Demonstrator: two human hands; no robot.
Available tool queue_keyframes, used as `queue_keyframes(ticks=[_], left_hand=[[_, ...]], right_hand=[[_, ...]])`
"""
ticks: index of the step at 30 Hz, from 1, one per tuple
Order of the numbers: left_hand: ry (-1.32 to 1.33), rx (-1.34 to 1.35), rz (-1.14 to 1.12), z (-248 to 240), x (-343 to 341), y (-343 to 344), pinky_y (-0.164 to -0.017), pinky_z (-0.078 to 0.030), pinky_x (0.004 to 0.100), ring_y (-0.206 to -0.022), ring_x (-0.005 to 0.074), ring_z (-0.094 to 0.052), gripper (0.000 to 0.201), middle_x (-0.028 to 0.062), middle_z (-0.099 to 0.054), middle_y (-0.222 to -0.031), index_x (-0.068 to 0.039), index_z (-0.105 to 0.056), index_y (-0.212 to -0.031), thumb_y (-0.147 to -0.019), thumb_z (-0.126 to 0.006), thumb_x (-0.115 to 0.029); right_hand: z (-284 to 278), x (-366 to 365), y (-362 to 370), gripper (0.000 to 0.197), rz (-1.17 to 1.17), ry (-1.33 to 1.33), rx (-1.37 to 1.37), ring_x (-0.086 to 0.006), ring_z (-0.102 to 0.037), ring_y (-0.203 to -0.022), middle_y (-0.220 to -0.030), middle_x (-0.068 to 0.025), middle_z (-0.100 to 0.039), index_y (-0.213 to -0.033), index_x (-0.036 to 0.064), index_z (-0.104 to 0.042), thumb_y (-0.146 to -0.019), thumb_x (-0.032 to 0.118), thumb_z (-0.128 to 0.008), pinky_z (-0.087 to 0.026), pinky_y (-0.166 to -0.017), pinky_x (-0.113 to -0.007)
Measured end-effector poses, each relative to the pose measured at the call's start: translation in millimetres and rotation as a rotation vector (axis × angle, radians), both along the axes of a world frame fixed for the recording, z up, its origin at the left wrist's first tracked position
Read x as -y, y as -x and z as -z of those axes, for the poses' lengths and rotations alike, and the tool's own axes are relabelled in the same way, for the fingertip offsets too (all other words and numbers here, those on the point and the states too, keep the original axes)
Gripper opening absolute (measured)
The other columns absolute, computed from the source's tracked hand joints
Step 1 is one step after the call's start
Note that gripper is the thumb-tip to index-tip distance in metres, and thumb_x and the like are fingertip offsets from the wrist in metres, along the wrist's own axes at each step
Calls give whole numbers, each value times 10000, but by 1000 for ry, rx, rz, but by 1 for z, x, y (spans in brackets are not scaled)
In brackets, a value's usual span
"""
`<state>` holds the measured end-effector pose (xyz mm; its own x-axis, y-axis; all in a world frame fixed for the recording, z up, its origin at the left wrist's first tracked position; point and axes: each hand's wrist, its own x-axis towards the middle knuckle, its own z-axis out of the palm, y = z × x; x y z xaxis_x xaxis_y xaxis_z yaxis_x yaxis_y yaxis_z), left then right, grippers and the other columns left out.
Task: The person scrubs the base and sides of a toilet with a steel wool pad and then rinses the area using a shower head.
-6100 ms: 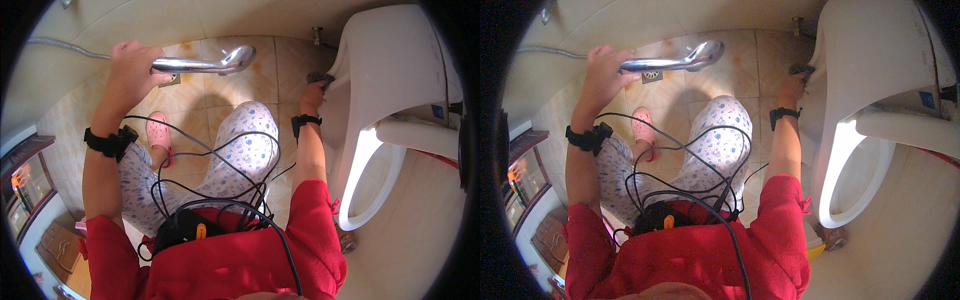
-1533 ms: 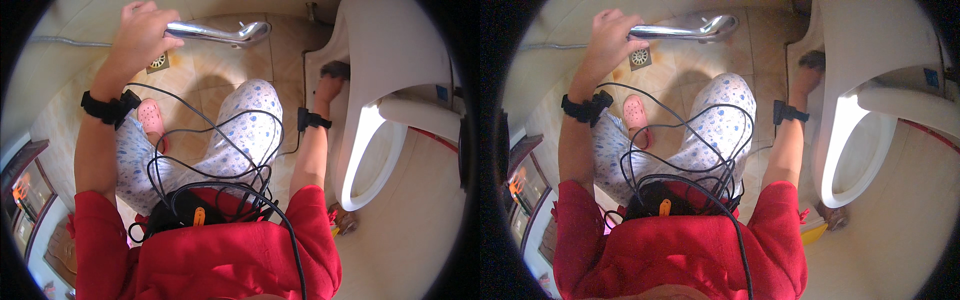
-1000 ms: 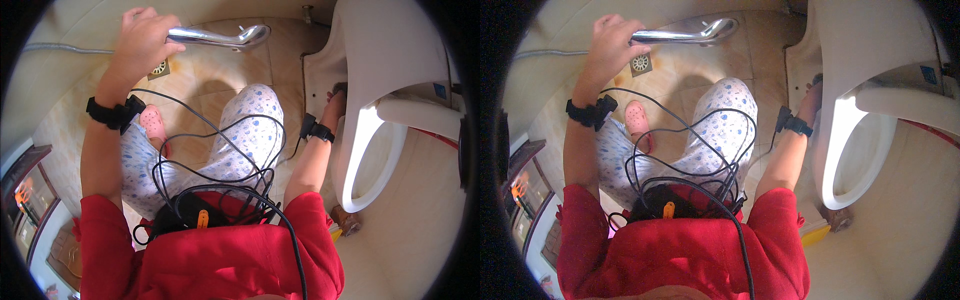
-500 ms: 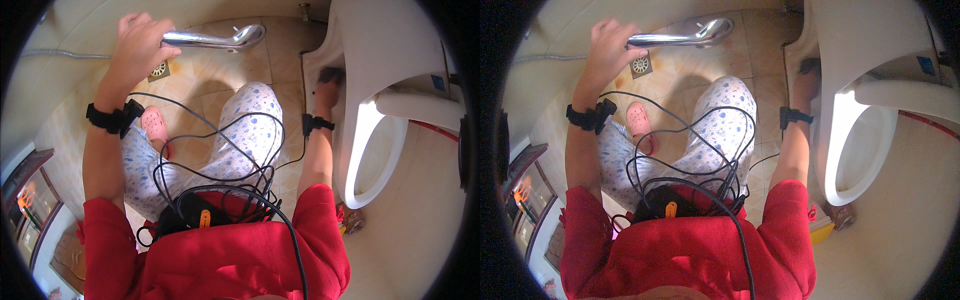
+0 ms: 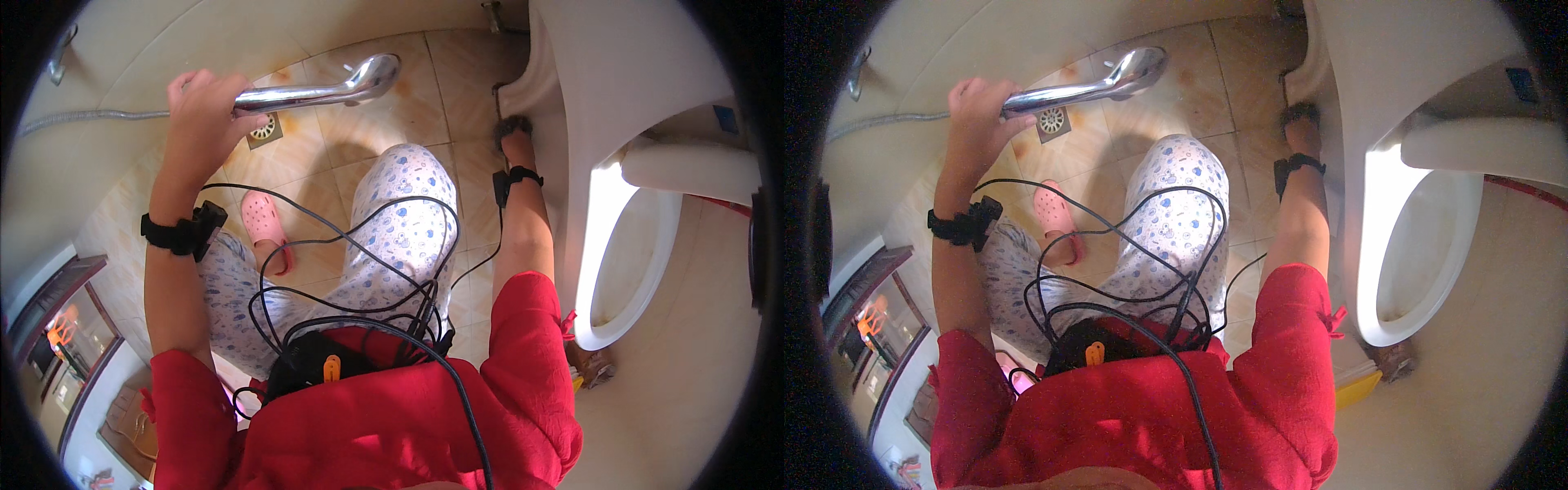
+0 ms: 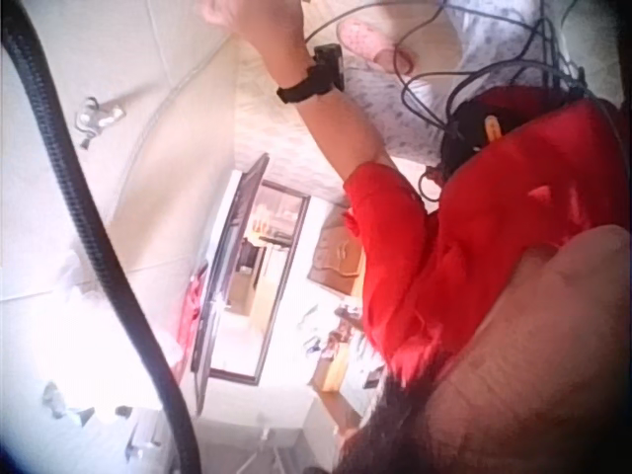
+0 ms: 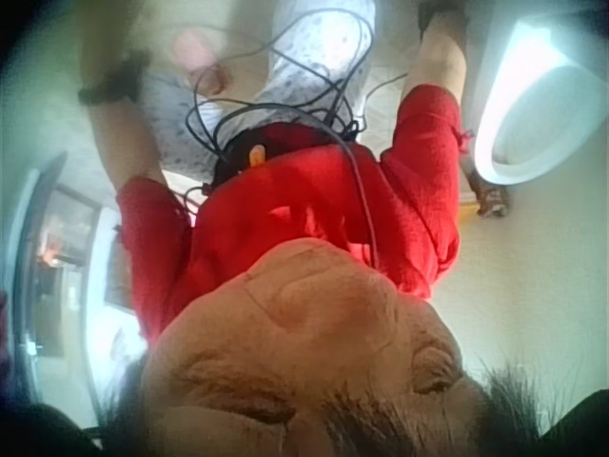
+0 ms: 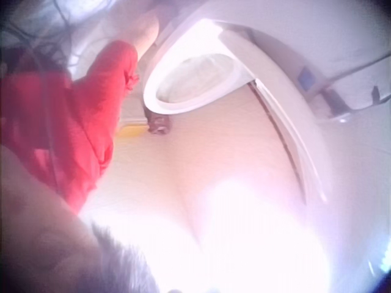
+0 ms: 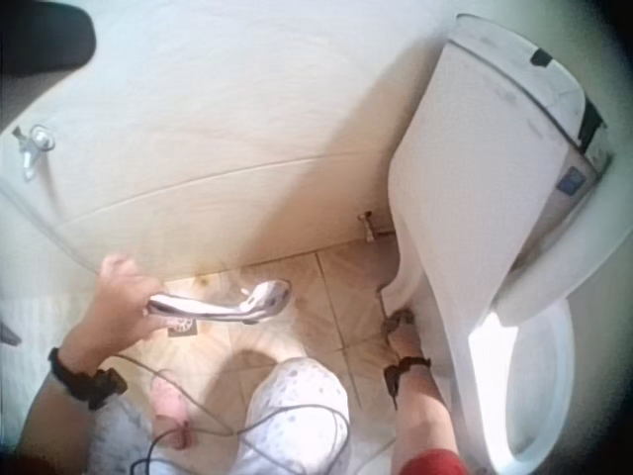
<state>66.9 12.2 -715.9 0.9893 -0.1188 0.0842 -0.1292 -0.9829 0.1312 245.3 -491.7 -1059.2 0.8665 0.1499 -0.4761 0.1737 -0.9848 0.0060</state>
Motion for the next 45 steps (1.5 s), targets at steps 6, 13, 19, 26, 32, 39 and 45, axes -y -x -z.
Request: queue_keyframes(ticks=[6,13,19,26,32,39,45], left_hand=[[40,76,-2,-2,-6,12,-868,-312,402,-737,223,-493,254,34,-540,-658,-86,-578,-804,-621,-710,-202],[23,117,10,-20,-12,28,-871,-311,402,-737,219,-491,262,32,-539,-664,-79,-572,-799,-620,-711,-211],[32,93,6,-29,2,22,-877,-307,398,-737,215,-491,259,21,-530,-649,-90,-571,-782,-597,-729,-180],[14,23,-29,-14,10,9,-882,-305,398,-738,209,-493,246,14,-529,-647,-98,-572,-775,-606,-728,-184],[30,99,-17,-10,13,-1,-884,-304,403,-740,212,-496,242,15,-531,-645,-101,-571,-772,-611,-724,-197],[46,9,-44,-11,10,3,-886,-302,403,-741,212,-498,244,12,-545,-650,-108,-575,-763,-595,-736,-180],[24,33,-48,-17,10,2,-887,-300,405,-733,209,-498,229,4,-545,-647,-107,-573,-759,-603,-730,-164]], right_hand=[[-77,-67,74,505,323,-90,252,-398,-460,-1099,-1152,-265,-491,-1286,82,-387,-815,253,-450,-404,-903,-464],[-85,-57,99,359,301,-93,67,-387,-496,-1051,-1161,-252,-500,-1085,70,-597,-776,213,-486,-398,-905,-436],[-64,-32,31,338,-27,78,286,-410,-501,-993,-1168,-239,-486,-1117,17,-541,-798,103,-467,-388,-890,-477],[-81,-68,80,446,50,-125,174,-417,-455,-1064,-1220,-273,-383,-1207,6,-448,-797,173,-501,-398,-889,-466],[-116,-84,87,462,413,-273,495,-419,-507,-989,-1145,-253,-481,-1175,-9,-464,-772,208,-527,-430,-847,-458],[-96,-59,10,315,286,-218,114,-415,-546,-914,-963,-264,-581,-951,-44,-584,-776,208,-514,-441,-796,-473],[-71,-81,39,303,179,-185,16,-401,-526,-984,-1073,-254,-548,-1009,-13,-585,-781,160,-485,-437,-813,-466]])
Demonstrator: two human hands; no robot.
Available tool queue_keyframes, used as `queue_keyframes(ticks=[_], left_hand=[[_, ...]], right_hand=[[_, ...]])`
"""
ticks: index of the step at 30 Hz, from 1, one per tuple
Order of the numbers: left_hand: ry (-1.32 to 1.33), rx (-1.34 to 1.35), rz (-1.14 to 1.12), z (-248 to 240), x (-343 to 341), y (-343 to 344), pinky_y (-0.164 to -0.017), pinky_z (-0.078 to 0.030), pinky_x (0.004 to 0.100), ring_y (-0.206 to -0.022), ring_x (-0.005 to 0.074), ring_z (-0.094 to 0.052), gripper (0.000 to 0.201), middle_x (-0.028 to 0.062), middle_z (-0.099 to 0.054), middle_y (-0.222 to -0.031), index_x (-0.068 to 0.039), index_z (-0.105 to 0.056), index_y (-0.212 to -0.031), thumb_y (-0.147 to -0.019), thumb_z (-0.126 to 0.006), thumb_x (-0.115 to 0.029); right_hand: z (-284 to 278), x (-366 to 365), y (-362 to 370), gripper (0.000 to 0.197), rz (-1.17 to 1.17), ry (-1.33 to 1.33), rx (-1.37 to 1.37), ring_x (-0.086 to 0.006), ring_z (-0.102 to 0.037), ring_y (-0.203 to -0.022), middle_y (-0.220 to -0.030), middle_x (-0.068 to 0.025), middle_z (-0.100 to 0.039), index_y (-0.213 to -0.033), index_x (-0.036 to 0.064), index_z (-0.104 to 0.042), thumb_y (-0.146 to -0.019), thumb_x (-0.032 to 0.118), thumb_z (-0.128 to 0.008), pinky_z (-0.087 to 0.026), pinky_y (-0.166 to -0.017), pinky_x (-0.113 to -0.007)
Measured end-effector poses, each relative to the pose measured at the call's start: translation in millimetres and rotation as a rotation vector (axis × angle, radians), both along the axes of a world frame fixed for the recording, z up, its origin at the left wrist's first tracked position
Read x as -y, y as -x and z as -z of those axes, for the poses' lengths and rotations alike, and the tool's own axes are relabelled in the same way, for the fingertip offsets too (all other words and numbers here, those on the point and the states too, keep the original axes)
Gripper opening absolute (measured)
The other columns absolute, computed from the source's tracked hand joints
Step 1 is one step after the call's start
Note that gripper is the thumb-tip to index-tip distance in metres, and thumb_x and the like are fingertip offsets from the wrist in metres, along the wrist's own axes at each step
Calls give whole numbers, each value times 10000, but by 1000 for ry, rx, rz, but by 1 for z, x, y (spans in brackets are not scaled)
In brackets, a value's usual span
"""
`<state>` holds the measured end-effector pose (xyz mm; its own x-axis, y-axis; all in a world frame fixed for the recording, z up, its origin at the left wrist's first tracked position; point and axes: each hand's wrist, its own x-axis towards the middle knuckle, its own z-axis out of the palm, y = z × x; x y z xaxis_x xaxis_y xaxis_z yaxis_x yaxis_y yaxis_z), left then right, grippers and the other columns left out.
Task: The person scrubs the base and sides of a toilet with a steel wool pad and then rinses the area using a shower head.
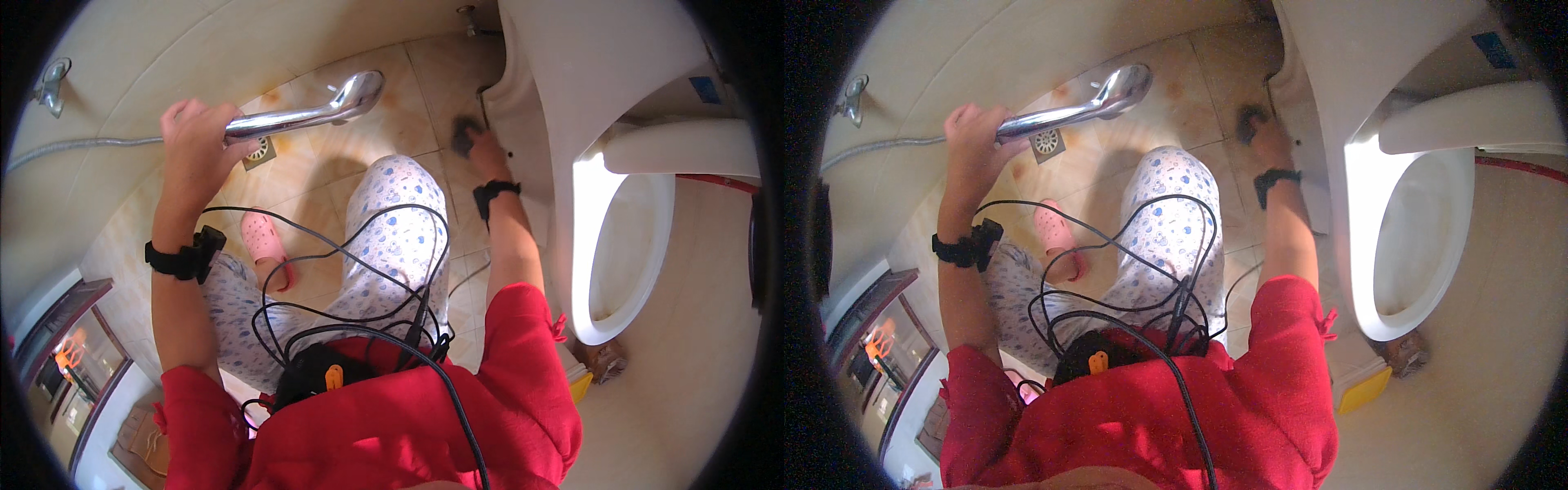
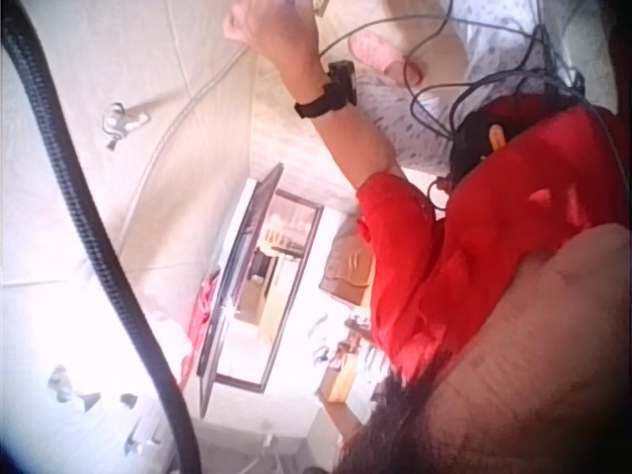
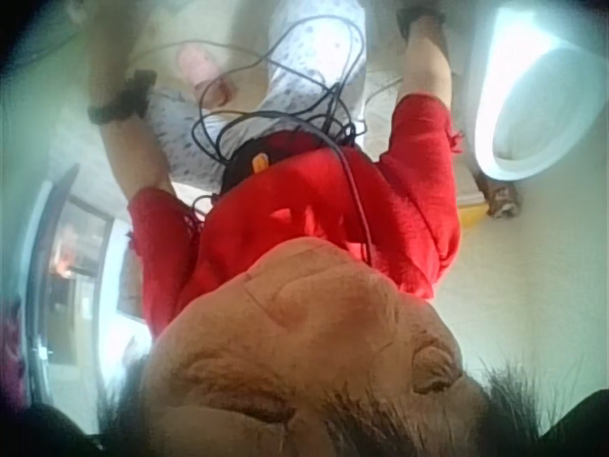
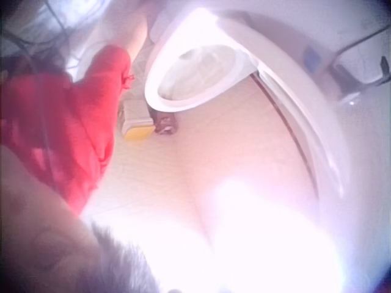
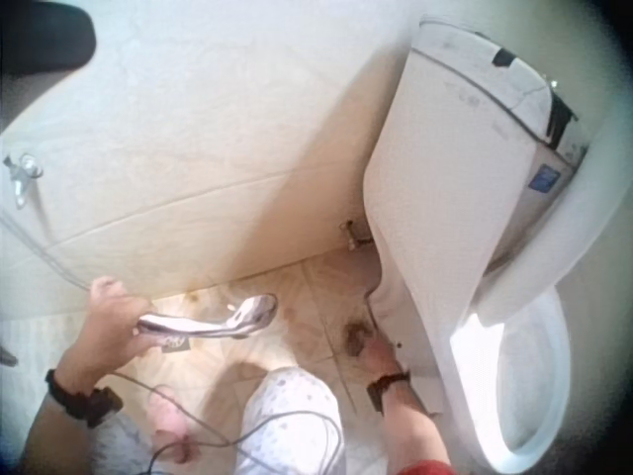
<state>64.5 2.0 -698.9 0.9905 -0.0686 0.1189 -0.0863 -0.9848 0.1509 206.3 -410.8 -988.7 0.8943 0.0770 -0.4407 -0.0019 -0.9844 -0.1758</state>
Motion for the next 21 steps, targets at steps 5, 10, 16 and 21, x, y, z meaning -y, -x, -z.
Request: queue_keyframes(ticks=[5,10,16,21], left_hand=[[14,-12,1,0,-1,1,-885,-299,402,-754,224,-501,265,23,-532,-666,-100,-578,-808,-608,-730,-183],[0,-58,37,-6,15,-17,-882,-297,398,-784,242,-504,300,44,-524,-691,-94,-585,-852,-608,-728,-195],[-47,-106,11,-3,34,-27,-884,-296,393,-783,245,-500,285,39,-532,-693,-91,-590,-835,-607,-729,-191],[9,-61,14,4,47,-32,-897,-301,400,-748,213,-499,228,14,-529,-630,-97,-590,-774,-606,-733,-156]], right_hand=[[-43,-29,44,547,62,-34,238,-396,-466,-1075,-1196,-254,-437,-1282,49,-382,-762,152,-519,-425,-871,-436],[-24,29,-13,447,383,-38,321,-411,-491,-1001,-1126,-257,-483,-1183,-3,-440,-758,121,-501,-415,-858,-459],[9,37,-9,411,-57,65,108,-421,-488,-981,-1107,-248,-491,-1152,-26,-454,-761,99,-470,-405,-858,-475],[-11,28,34,390,248,2,352,-396,-506,-987,-1145,-240,-452,-1151,-34,-459,-785,101,-450,-435,-834,-463]])
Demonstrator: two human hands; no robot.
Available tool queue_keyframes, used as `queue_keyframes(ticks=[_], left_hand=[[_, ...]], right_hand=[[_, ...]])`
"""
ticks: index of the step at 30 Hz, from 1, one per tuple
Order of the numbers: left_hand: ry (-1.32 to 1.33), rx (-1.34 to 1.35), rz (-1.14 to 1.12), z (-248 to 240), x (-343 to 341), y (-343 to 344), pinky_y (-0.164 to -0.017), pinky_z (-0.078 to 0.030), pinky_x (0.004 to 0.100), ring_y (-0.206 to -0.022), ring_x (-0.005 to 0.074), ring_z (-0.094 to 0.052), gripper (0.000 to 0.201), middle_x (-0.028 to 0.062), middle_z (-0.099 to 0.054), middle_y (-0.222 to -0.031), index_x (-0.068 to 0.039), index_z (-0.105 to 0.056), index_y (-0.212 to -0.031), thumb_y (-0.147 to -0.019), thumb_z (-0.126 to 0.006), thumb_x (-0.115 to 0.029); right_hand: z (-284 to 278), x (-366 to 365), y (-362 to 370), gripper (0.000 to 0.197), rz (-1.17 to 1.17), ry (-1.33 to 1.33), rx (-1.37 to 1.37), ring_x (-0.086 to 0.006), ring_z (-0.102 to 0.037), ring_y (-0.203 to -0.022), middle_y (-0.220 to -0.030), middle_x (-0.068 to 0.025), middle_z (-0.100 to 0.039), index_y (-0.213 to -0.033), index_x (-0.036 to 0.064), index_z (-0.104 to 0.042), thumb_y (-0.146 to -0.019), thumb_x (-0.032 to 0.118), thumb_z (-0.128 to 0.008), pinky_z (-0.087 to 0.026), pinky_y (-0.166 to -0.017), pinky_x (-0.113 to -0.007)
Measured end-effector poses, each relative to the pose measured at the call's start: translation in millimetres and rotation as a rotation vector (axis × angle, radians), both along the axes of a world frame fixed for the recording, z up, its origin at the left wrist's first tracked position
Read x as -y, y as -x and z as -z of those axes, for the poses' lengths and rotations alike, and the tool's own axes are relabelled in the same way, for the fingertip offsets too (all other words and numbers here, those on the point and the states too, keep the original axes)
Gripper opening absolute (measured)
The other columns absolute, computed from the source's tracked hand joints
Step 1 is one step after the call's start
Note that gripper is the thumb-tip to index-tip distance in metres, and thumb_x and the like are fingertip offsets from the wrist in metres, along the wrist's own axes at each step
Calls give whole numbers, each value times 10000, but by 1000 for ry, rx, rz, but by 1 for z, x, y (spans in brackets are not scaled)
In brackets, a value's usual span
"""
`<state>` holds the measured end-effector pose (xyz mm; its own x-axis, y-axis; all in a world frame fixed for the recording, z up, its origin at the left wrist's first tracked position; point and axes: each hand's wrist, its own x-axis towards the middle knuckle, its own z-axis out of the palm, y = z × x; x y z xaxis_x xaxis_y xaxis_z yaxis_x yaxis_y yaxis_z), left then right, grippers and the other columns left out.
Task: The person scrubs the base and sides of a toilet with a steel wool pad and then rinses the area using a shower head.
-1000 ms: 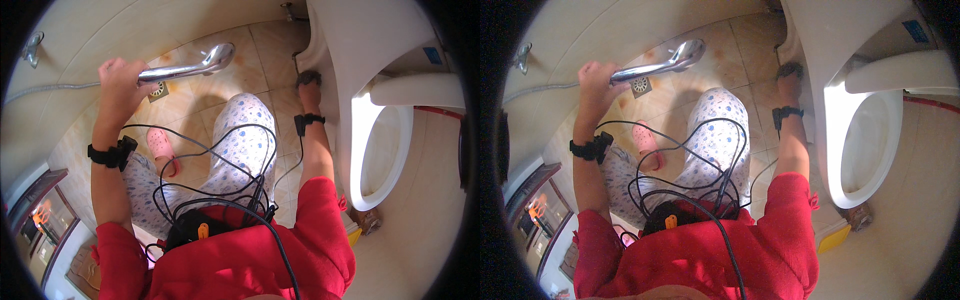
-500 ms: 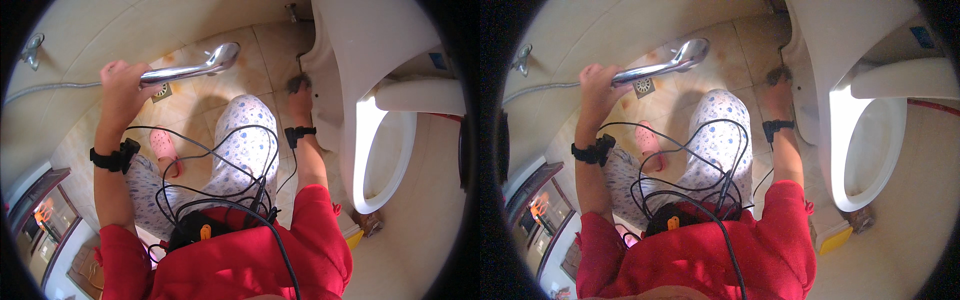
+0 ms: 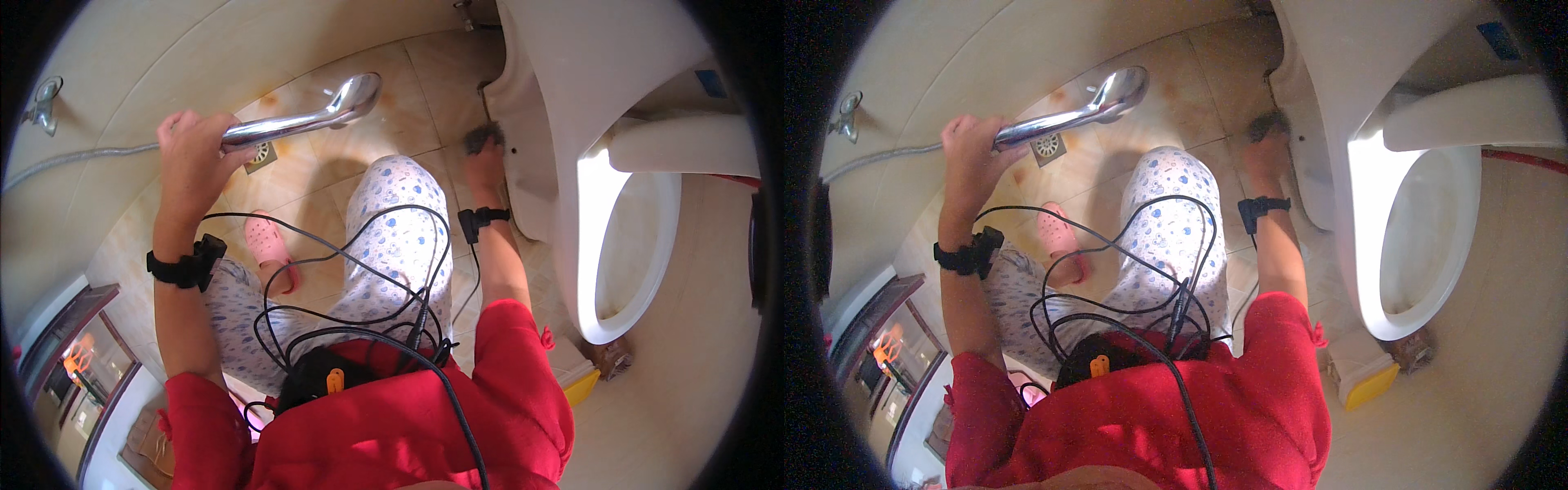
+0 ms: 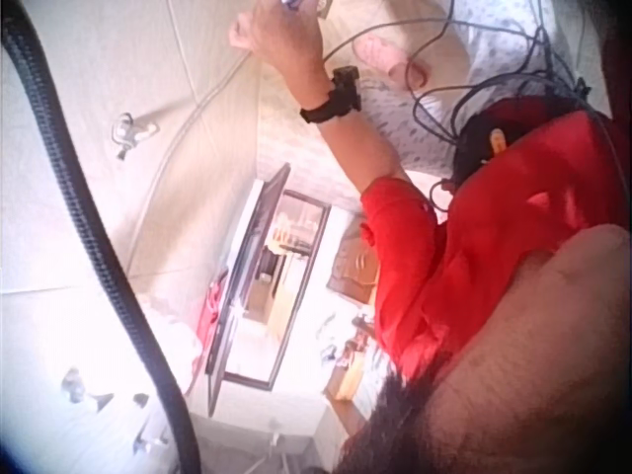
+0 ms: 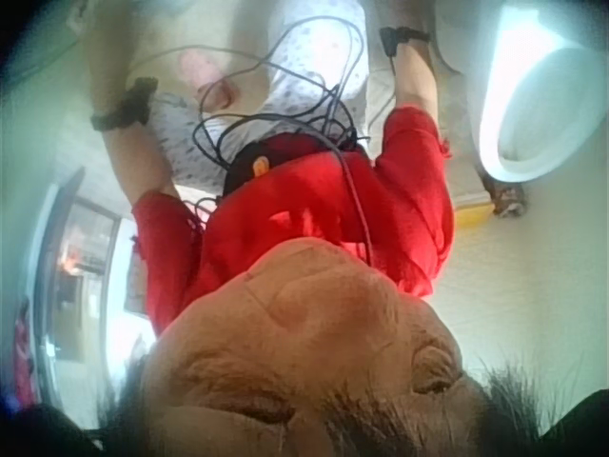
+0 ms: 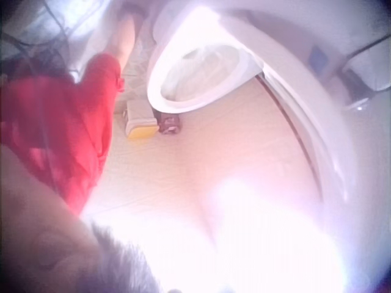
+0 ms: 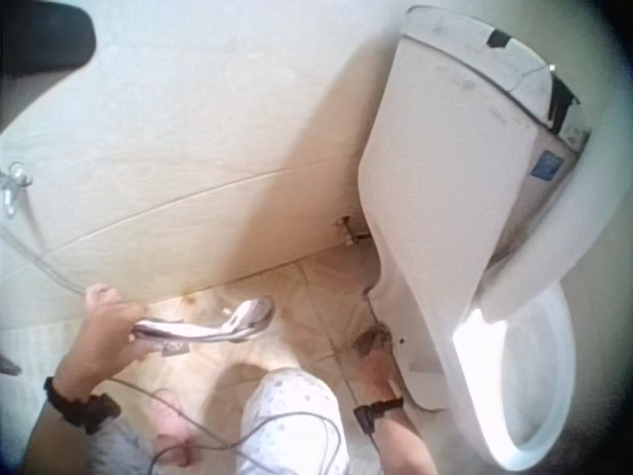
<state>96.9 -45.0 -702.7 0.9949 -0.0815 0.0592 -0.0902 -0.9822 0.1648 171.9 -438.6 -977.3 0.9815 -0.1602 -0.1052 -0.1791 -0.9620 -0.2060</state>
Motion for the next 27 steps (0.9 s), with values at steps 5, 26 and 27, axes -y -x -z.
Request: queue_keyframes(ticks=[5,26,27], left_hand=[[-14,-14,24,5,-4,-1,-871,-297,389,-788,240,-498,270,40,-520,-686,-97,-603,-838,-619,-732,-189],[-38,27,31,-2,-17,16,-885,-300,393,-764,233,-489,264,49,-521,-684,-84,-589,-813,-611,-735,-170],[-31,79,37,-2,-17,17,-894,-301,397,-751,230,-487,250,45,-518,-657,-83,-583,-783,-603,-738,-161]], right_hand=[[-13,21,-41,406,23,35,21,-383,-538,-952,-1162,-236,-445,-1163,-17,-462,-788,139,-475,-465,-797,-453],[51,48,10,225,-246,392,-448,-305,-601,-801,-909,-143,-639,-828,36,-673,-806,144,-477,-443,-763,-438],[56,42,6,220,-263,269,-457,-308,-602,-803,-934,-150,-636,-842,24,-670,-802,134,-484,-427,-778,-449]])
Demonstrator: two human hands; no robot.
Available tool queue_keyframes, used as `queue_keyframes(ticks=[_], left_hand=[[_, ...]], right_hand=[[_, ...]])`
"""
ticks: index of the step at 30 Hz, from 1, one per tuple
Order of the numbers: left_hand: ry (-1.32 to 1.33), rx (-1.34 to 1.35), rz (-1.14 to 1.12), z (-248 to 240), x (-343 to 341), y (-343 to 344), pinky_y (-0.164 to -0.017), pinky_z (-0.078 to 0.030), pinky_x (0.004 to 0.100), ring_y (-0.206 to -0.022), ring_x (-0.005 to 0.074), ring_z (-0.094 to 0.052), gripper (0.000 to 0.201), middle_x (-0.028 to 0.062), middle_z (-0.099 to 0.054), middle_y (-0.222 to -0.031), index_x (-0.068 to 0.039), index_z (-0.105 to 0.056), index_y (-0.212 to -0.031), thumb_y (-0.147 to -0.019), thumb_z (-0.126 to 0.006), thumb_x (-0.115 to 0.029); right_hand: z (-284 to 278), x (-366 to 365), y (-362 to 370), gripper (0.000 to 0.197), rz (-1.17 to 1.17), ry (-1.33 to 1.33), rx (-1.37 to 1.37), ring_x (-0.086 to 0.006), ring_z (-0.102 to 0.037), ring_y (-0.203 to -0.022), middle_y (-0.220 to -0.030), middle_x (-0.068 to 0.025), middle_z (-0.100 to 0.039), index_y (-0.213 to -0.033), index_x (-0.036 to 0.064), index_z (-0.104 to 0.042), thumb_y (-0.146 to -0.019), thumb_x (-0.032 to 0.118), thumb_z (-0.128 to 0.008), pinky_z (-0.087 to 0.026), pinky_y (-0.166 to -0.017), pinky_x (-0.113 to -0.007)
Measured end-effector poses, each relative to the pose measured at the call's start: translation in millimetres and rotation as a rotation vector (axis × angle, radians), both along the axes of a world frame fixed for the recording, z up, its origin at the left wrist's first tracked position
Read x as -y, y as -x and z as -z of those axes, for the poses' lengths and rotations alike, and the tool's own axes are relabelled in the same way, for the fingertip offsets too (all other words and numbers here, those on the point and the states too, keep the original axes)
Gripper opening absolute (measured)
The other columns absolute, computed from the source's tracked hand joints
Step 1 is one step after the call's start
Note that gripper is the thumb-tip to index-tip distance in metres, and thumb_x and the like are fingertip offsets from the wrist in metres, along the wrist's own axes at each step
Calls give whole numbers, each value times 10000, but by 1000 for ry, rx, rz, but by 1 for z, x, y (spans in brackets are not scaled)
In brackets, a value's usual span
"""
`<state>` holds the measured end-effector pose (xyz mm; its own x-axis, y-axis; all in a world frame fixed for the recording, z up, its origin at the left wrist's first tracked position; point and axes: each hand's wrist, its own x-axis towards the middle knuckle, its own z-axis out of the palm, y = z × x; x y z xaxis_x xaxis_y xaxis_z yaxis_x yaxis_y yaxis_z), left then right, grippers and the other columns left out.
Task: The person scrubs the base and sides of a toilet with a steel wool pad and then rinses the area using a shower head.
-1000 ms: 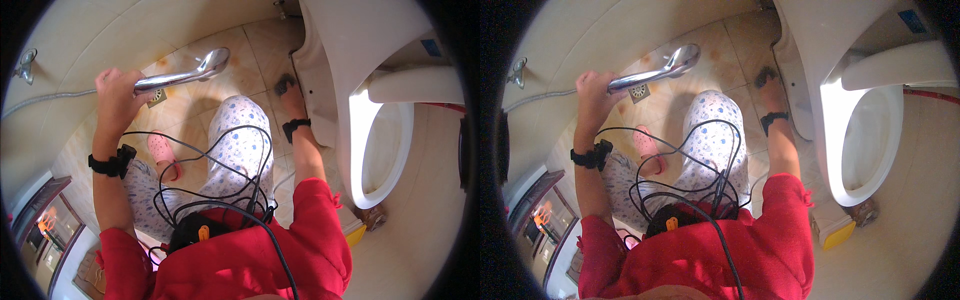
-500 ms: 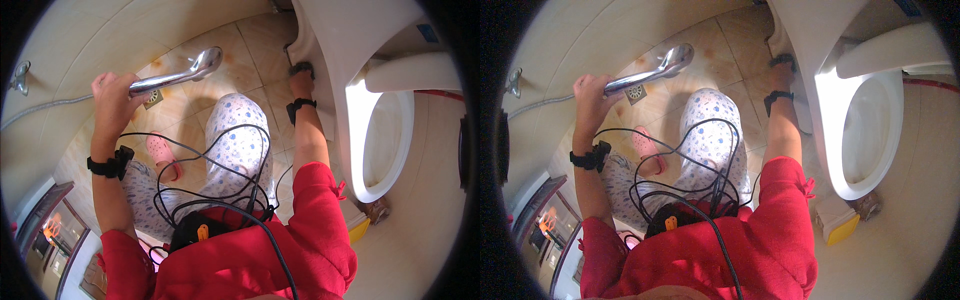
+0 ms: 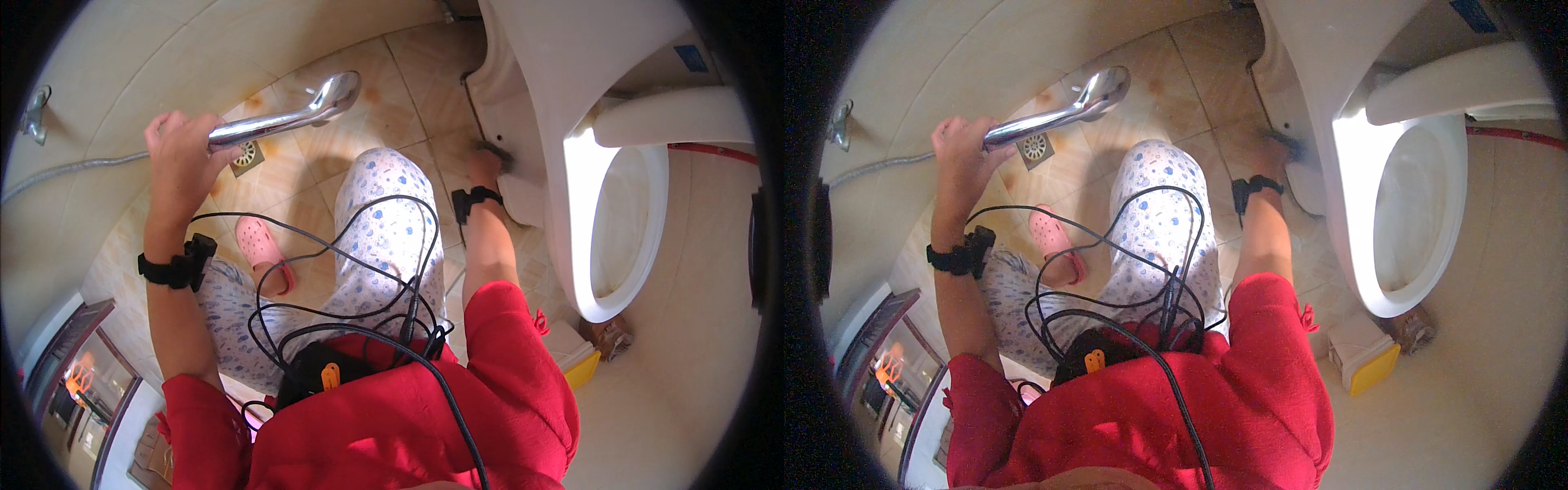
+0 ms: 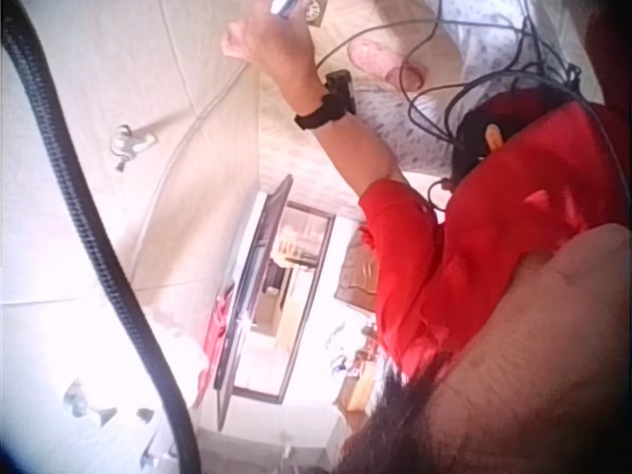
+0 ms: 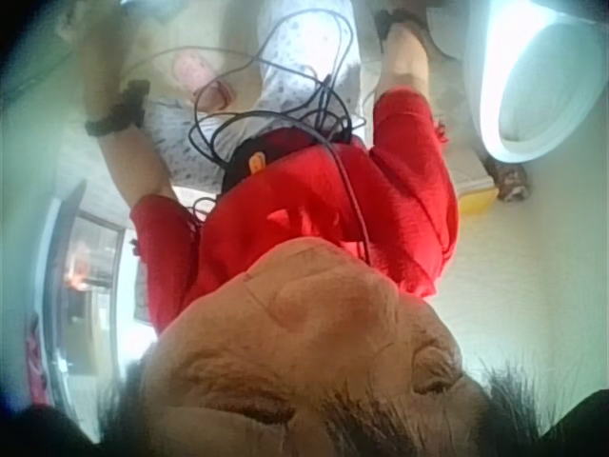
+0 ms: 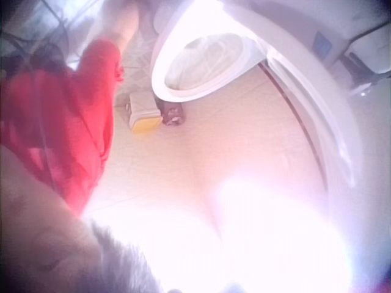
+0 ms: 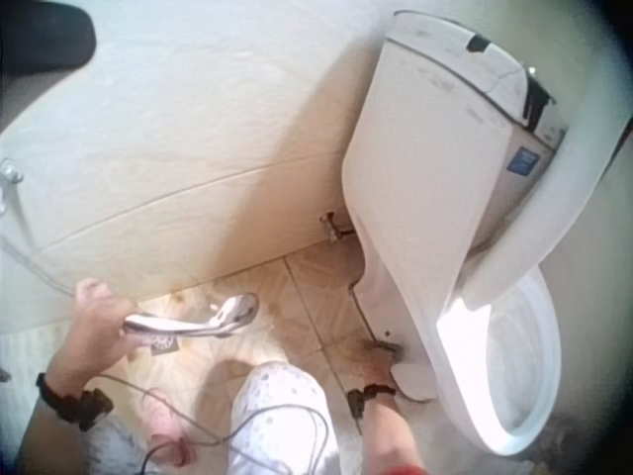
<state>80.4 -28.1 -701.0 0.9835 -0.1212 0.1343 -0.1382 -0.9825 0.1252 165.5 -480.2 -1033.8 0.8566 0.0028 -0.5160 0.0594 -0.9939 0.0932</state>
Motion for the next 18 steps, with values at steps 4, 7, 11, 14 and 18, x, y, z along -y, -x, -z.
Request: queue_keyframes(ticks=[4,7,11,14,18], left_hand=[[-4,-37,-8,0,-2,-1,-893,-305,399,-759,233,-489,250,45,-520,-658,-84,-583,-787,-604,-737,-159],[12,-88,14,3,3,-3,-889,-296,393,-801,237,-495,291,47,-538,-728,-90,-596,-848,-612,-738,-186],[-34,-89,-13,9,-2,7,-883,-301,393,-809,240,-496,288,47,-540,-726,-92,-600,-842,-607,-741,-181],[-41,-93,-9,9,0,8,-880,-304,396,-806,241,-497,289,47,-540,-721,-93,-599,-840,-604,-743,-178],[-17,-104,26,4,12,-2,-870,-308,397,-787,238,-498,299,41,-535,-707,-95,-593,-843,-599,-745,-179]], right_hand=[[33,-59,-12,258,-179,-112,131,-388,-542,-945,-999,-229,-586,-916,-73,-608,-779,112,-494,-397,-860,-425],[6,-88,-19,455,427,-474,393,-417,-500,-1004,-1187,-301,-442,-1121,-126,-447,-775,164,-501,-381,-892,-428],[-49,-88,0,509,532,-262,425,-368,-522,-1020,-1191,-302,-429,-1132,-135,-421,-775,204,-549,-443,-826,-425],[-68,-30,6,431,454,-108,200,-335,-550,-1000,-1120,-280,-495,-1035,-124,-504,-773,214,-559,-474,-773,-409],[10,53,4,389,89,57,-145,-307,-581,-965,-1045,-254,-555,-914,-89,-590,-762,269,-578,-492,-764,-385]])
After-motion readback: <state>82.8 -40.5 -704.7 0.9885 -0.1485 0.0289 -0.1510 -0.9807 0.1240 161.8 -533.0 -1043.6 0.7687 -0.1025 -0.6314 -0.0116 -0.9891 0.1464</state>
